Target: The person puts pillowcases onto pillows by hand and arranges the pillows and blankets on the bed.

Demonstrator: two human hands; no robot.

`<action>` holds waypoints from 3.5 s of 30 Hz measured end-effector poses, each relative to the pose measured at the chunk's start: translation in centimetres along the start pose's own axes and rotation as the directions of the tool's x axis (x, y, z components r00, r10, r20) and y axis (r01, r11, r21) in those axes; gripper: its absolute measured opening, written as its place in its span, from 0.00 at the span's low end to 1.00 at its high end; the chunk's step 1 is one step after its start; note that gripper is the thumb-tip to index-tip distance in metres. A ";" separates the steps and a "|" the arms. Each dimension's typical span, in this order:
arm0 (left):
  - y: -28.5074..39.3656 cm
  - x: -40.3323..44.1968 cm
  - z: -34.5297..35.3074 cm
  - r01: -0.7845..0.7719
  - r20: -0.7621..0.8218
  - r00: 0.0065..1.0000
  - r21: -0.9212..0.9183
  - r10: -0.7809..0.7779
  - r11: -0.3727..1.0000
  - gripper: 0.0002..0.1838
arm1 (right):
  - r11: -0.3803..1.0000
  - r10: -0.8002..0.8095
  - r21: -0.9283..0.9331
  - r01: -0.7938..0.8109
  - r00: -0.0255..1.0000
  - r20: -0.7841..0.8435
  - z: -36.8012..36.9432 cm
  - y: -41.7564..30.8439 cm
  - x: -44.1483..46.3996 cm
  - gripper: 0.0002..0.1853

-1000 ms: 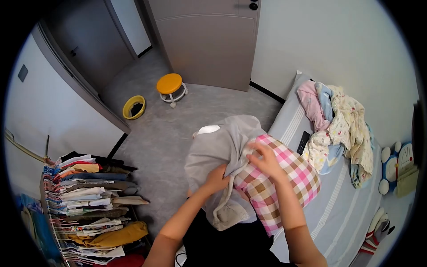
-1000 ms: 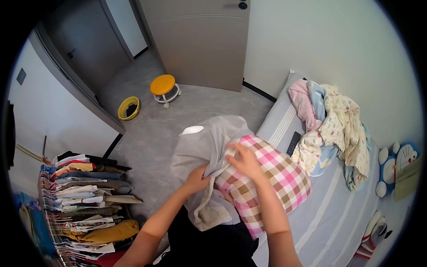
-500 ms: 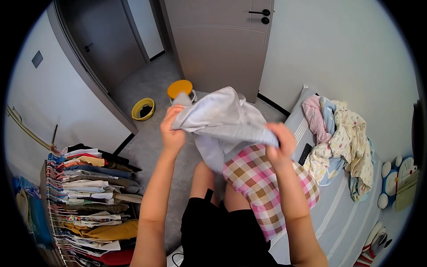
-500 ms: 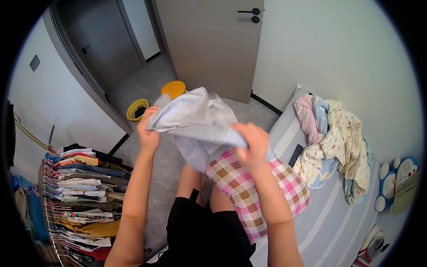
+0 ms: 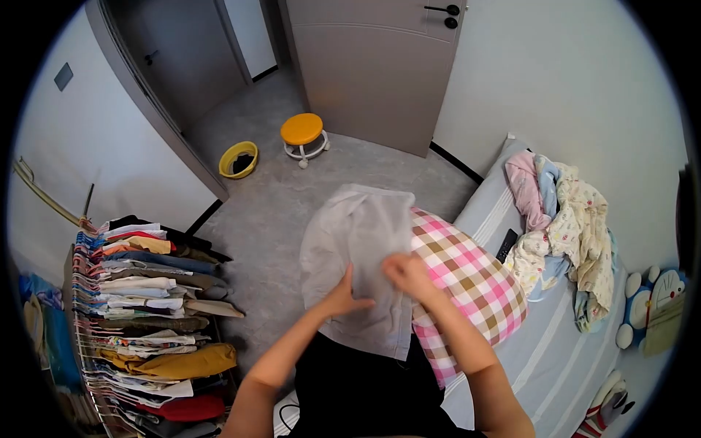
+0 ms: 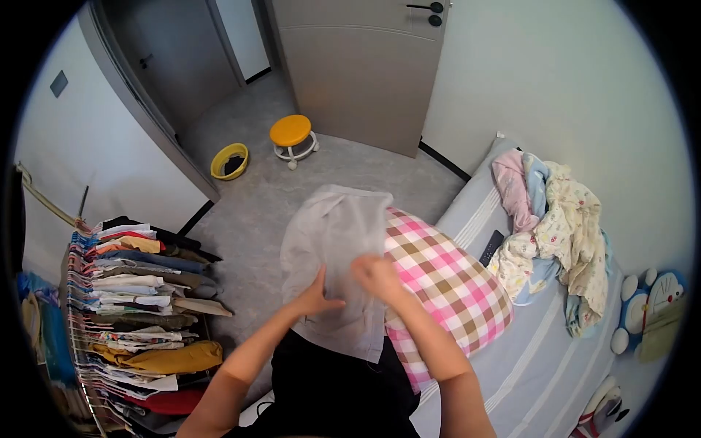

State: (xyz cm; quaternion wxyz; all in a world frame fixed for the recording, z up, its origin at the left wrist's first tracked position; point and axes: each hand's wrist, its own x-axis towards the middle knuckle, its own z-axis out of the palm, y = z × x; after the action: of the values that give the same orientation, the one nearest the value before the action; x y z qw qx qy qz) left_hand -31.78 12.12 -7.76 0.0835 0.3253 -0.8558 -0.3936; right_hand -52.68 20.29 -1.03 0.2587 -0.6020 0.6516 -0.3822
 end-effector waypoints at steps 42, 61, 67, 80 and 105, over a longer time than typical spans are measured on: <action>3.5 -4.2 1.4 -0.573 0.193 0.795 -0.076 0.575 0.816 0.14 | 0.946 0.045 -0.317 -0.063 0.997 -0.064 2.2 11.0 3.3 0.32; 5.8 2.5 -14.9 -0.513 -0.341 0.742 0.266 0.578 0.816 0.15 | 0.995 -0.074 -0.101 -0.028 0.489 -0.869 -11.6 1.9 -2.9 0.09; 3.8 -2.6 -8.5 -0.502 0.151 0.865 0.210 0.479 0.839 0.15 | 0.864 0.365 -0.176 -0.472 0.827 -0.426 -8.5 4.9 -16.4 0.09; -0.3 3.1 2.4 -0.359 0.238 0.915 0.105 0.327 0.927 0.21 | 0.773 0.323 -0.238 -0.588 0.688 -0.650 -7.6 9.6 -13.8 0.13; 5.9 7.5 4.8 0.149 0.273 0.959 -0.712 0.075 0.686 0.13 | 0.800 0.554 0.441 -0.407 0.784 -0.280 -5.9 4.9 -11.3 0.11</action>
State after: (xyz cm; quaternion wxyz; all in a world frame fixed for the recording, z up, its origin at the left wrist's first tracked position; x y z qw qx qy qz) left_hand -42.38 13.28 -7.59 0.0751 0.2237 -0.6260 -0.7433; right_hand -58.69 32.41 -2.99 0.3168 -0.2651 0.7426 -0.5271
